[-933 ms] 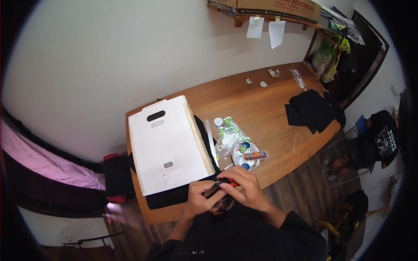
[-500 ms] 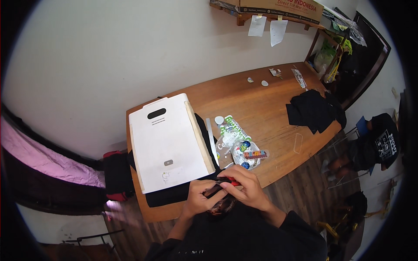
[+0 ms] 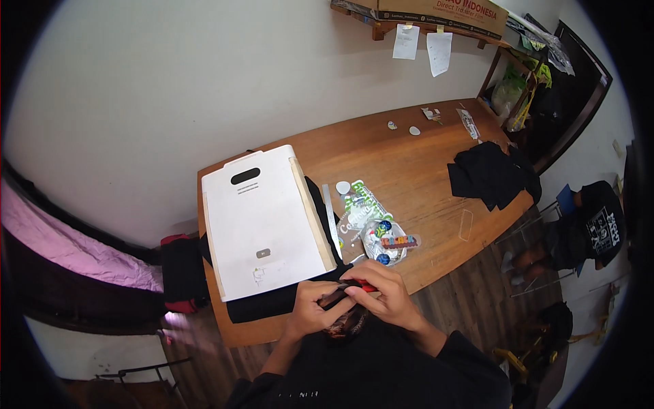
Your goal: Trimming the edges of a printed heat transfer film using a precision cutting tool on a workbench.
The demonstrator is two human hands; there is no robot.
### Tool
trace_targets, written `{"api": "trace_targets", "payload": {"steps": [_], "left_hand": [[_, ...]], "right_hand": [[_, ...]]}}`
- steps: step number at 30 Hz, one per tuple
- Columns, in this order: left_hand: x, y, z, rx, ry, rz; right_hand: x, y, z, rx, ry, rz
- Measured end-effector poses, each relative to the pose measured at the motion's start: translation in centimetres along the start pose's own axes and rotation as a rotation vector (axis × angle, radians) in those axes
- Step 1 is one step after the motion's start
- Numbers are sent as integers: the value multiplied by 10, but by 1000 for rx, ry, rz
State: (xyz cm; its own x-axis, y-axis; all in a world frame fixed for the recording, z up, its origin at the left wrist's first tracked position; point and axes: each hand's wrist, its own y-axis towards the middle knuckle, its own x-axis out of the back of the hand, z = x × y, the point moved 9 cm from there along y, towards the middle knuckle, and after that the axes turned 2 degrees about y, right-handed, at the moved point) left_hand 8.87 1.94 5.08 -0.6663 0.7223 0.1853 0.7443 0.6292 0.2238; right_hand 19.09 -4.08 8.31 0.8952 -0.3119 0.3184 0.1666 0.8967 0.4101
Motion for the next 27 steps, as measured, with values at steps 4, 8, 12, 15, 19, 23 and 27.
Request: {"api": "trace_targets", "payload": {"steps": [4,8,12,15,19,23,27], "left_hand": [[0,0,3,-5,6,10],[0,-2,6,-11,-11,8],[-1,-3,3,-28,6,26],[-3,-3,5,4,-4,27],[-3,-3,11,47,-18,28],[-5,-1,5,0,-1,55],[-8,0,4,-69,30,74]], "right_hand": [[-1,0,-1,-11,24,-3],[-1,-1,-1,-26,41,-18],[1,-2,-1,-11,51,-40],[4,-2,-1,5,50,-49],[9,-2,-11,-65,84,-23],[4,-2,-12,-81,126,78],[2,-2,-8,-95,161,122]]}}
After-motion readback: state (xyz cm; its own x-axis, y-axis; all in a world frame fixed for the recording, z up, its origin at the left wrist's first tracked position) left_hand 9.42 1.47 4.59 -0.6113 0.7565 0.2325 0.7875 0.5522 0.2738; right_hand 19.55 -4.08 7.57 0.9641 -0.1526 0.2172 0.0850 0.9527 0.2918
